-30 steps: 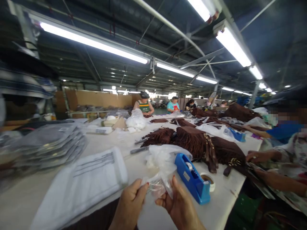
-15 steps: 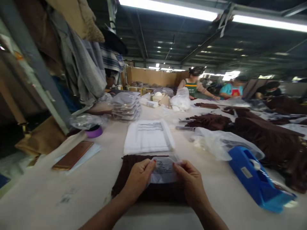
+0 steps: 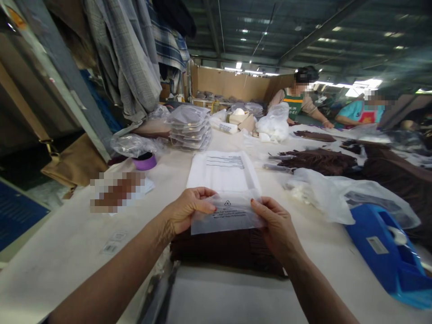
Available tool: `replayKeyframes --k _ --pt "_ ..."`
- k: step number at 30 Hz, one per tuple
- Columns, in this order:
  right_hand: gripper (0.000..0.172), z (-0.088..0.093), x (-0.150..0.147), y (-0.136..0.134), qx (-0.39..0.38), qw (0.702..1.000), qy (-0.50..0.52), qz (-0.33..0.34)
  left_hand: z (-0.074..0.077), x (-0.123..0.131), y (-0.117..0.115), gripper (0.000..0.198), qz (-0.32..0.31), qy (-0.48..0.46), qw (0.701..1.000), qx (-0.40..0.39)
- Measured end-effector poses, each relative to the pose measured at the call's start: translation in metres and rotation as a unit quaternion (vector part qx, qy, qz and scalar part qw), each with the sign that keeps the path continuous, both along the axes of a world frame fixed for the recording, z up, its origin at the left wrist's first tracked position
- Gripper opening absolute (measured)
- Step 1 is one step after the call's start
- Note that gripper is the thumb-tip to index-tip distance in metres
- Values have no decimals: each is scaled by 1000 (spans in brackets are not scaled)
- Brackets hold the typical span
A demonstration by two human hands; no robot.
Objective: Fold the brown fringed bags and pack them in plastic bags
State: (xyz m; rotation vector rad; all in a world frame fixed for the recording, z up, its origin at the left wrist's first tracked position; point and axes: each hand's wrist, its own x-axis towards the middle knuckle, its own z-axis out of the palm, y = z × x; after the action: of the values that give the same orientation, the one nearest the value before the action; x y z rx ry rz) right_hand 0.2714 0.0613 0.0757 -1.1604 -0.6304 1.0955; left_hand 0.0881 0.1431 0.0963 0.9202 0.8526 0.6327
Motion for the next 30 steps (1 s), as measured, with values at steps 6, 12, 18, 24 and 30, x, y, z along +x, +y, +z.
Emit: replayKeyframes --k 6,12,18,24,30 --pt "33 -23 9 -5 -8 989 -147 -17 -14 -2 14 36 -17 76 995 55" --pt "35 -52 9 -14 -65 950 -305 -31 -48 9 10 27 0 151 974 171" --pt "29 -62 11 -12 -104 864 -485 -80 -67 16 8 29 36 309 866 392" --pt "27 -69 12 -10 -130 850 -507 -60 -73 15 -12 25 -21 326 673 664" --pt "23 -68 18 -11 -140 804 -574 -64 -88 20 -25 31 -126 359 555 740"
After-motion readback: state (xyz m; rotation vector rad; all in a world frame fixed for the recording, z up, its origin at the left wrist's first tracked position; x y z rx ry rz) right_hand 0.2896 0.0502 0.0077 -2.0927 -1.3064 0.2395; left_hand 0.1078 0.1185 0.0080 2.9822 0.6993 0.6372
